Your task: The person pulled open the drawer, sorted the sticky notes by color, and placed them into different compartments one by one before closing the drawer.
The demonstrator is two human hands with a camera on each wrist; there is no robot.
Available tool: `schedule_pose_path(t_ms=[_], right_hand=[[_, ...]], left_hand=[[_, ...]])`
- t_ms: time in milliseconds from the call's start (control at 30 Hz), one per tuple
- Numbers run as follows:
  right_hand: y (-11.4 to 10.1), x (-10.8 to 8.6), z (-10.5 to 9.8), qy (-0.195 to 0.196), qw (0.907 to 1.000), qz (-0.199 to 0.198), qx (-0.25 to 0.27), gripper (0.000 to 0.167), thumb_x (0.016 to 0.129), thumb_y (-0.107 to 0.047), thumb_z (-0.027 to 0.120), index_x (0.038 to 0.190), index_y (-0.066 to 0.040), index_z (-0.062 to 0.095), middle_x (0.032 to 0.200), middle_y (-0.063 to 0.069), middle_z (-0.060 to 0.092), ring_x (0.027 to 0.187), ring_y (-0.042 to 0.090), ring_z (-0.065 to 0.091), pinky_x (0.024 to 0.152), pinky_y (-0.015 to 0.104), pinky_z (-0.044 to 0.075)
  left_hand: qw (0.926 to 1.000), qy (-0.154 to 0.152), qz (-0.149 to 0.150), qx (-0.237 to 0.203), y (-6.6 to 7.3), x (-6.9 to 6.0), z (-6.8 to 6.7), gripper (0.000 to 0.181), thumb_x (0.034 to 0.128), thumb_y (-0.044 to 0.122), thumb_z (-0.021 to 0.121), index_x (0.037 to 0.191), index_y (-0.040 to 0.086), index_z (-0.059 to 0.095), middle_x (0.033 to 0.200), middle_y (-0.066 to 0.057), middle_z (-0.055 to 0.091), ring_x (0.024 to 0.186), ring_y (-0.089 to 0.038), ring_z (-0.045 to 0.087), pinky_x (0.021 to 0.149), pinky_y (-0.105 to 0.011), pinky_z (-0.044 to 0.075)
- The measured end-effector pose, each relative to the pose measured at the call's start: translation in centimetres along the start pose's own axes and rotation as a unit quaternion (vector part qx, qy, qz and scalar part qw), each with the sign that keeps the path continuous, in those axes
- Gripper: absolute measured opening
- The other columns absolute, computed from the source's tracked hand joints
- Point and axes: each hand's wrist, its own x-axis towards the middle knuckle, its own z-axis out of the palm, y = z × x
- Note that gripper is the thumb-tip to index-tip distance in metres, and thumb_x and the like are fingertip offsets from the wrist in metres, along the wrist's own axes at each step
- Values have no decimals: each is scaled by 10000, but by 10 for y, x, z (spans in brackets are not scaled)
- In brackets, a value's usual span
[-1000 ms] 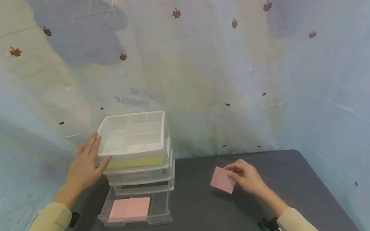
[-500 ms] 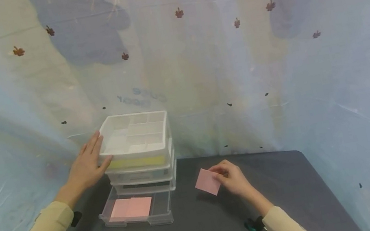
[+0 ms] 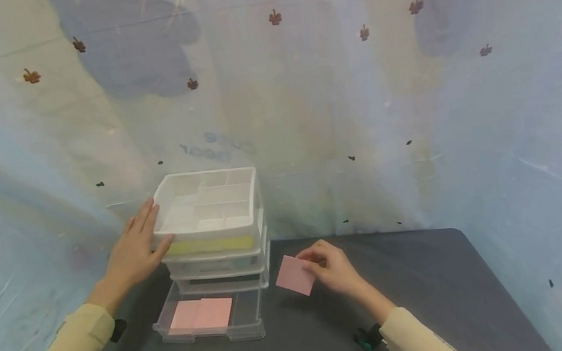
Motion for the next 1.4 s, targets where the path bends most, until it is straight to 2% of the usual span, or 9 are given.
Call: schedule_pose_path(t_ms=[433,667,867,1000,1233,1400], right_hand=[[-14,18,27,-112,9983,-395,407,169,1003,-142,713,1151,-91,778,1087,71,668,913,231,678,763,317,609],[-31,25,43,-87,9972,-577,466,169,987,-32,701,1141,-8,767,1068,150,671,890,319,680,728,301,603],[-43,32,57,-310,9965,-517,574,182,990,37,665,1154,79,733,1093,235,655,901,397,660,717,320,599],[-43,35,67,-348,9961,-554,595,194,1002,-11,674,1173,52,741,1100,214,659,899,382,663,722,314,592],[-43,40,88,-381,9940,-609,821,192,1019,-122,690,1177,-46,770,1102,119,671,903,275,664,745,344,604],[-41,43,103,-488,9944,-674,647,185,1024,-127,685,1179,-79,773,1116,83,678,943,242,685,809,371,627]], left_hand=[[9999,81,57,-54,-3,-1,3,856,1064,501,528,1672,35,146,1737,-165,125,1551,-422,239,1303,-525,127],[9999,85,25,-63,-4,-2,4,854,1065,507,522,1671,34,151,1742,-154,111,1553,-423,233,1306,-514,118],[9999,98,5,-39,-3,-2,2,860,1062,510,526,1673,39,147,1744,-142,109,1555,-411,235,1279,-563,183],[10000,38,-22,-29,-2,-2,1,862,1064,513,520,1670,28,146,1745,-144,98,1559,-409,223,1278,-567,183],[10000,61,-41,6,-1,-2,1,853,1055,507,539,1656,6,199,1744,-139,107,1558,-405,231,1276,-566,193],[10000,18,-47,-12,2,-1,-1,856,1057,509,533,1660,12,185,1746,-137,99,1560,-404,226,1281,-563,179]])
